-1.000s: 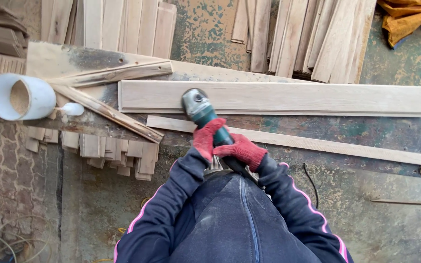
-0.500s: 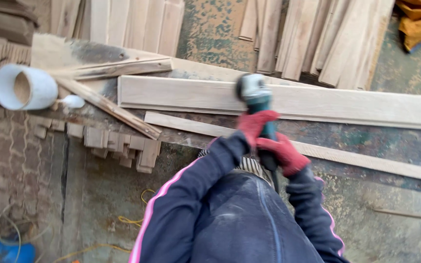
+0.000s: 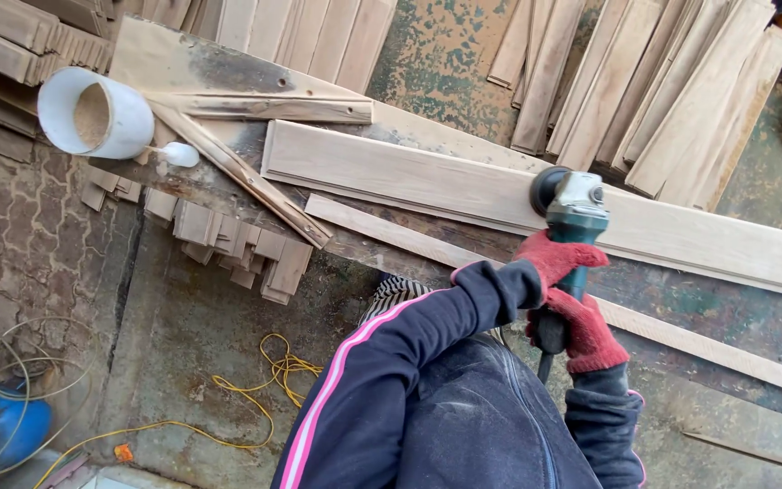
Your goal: Sanding wood planks using an angle grinder with a sanding attachment.
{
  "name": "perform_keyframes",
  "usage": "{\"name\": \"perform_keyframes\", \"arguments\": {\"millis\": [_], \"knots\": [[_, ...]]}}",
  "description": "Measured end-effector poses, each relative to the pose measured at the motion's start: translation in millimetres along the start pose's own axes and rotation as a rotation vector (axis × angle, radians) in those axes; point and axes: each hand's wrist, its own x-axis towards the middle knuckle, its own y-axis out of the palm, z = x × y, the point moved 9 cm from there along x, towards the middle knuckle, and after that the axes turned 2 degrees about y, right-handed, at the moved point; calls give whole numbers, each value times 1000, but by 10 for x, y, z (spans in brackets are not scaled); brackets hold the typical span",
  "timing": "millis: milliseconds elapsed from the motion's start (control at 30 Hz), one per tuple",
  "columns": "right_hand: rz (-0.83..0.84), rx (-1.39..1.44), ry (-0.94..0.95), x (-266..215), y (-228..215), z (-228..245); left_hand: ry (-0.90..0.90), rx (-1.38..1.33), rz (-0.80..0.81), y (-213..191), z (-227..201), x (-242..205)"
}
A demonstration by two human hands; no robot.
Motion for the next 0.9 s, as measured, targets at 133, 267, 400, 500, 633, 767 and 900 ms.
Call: {"name": "perform_keyframes", "arguments": {"millis": [133,267,400,500,633,767,900], "knots": [[50,-34,-8,60,429,-58,54,-19,-41,-550,-227,28],[193,-107,16,235,1001,-202,106,-57,-54,-1049,-852,-636],[307,-144,47,509,1494,-465,183,-17,-97,-1572,-1358,-1031],[350,-142,40,498,1830,-508,769,288,268,-1891,-1511,-1093],[376,-181,33,357,1969,-304,224,-133,-238,-2275,-1401,-771],[363,-187,45,435,1743,-366,169,-135,-208,-2180,-1196,-472],[273,-24,84,460,1215,-464,155,12,-39,-1285,-1233,-940]]}}
